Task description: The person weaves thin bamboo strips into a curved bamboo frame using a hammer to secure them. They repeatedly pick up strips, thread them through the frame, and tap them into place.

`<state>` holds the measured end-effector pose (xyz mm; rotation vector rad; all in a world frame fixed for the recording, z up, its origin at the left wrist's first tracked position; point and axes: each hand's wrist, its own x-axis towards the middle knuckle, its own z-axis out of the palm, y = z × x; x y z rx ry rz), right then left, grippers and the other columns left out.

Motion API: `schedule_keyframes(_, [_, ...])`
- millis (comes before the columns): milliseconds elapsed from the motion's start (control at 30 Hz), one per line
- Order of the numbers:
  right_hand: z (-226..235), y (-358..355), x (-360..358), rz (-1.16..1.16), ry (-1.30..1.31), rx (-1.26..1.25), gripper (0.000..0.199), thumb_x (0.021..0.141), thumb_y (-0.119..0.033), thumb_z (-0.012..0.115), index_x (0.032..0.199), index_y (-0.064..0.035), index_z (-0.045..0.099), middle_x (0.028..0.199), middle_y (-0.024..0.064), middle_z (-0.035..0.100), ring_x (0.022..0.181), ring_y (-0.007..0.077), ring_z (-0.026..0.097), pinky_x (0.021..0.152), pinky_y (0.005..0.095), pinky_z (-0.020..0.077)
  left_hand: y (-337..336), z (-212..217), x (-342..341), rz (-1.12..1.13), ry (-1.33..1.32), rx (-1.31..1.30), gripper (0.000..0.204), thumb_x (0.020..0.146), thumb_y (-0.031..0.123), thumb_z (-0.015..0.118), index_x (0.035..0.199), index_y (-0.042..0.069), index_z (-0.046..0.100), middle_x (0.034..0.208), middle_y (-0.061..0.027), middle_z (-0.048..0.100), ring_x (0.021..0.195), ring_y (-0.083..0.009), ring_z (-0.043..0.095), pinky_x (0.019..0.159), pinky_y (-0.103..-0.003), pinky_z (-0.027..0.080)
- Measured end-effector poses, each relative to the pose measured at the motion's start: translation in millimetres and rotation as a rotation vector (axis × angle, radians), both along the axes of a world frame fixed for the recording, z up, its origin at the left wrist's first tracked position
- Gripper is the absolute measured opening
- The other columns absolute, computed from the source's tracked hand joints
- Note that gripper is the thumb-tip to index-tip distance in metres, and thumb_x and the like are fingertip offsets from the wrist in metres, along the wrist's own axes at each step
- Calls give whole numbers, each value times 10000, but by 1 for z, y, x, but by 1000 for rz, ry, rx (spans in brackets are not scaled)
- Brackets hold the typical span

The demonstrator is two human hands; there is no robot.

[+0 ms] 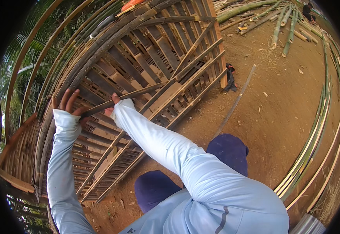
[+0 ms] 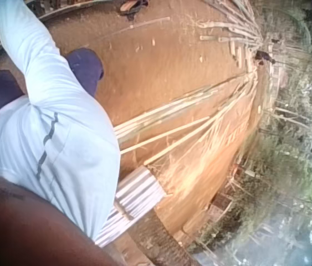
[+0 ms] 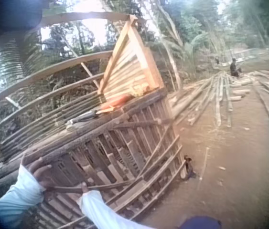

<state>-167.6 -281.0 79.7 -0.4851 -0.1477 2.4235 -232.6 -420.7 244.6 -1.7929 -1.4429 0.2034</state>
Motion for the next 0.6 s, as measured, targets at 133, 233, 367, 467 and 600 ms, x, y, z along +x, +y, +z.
schedule_keyframes(133, [3, 14, 5, 113, -26, -128, 461, 901, -362, 626, 1043, 65, 524, 910, 211, 619, 841, 337, 673, 746, 414, 607, 2, -10, -11, -76, 74, -32, 417, 581, 210, 806, 976, 200, 676, 987, 17, 638, 1053, -222, 579, 957, -515, 357])
schedule_keyframes(233, [-2, 16, 10, 194, -54, -4, 538, 902, -407, 614, 1100, 82, 510, 1017, 270, 623, 913, 381, 664, 783, 455, 595, 0, -16, -22, -84, 68, -8, 377, 630, 204, 778, 986, 135, 673, 959, 3, 653, 877, -221, 605, 827, -417, 416])
schedule_keyframes(367, [-9, 29, 42, 339, -184, 355, 524, 908, -410, 625, 1127, 43, 476, 1028, 232, 630, 860, 343, 669, 718, 430, 593, 3, -21, -32, -53, 75, 13, 309, 700, 258, 743, 981, 149, 674, 965, 12, 649, 881, -221, 598, 833, -418, 434])
schedule_keyframes(467, [-23, 31, 79, 325, -354, 711, 417, 907, -315, 656, 1096, 15, 486, 952, 177, 635, 730, 243, 653, 618, 369, 572, -3, -27, -40, -74, 76, 27, 310, 700, 256, 741, 985, 153, 673, 968, 11, 645, 871, -225, 591, 808, -406, 444])
schedule_keyframes(600, [-74, 74, 102, 84, -907, 1040, 337, 886, -179, 681, 1109, 30, 539, 792, 129, 628, 710, 160, 618, 631, 334, 544, 3, -32, -44, -111, 30, 43, 310, 701, 235, 748, 991, 154, 676, 946, 3, 628, 869, -232, 583, 781, -404, 438])
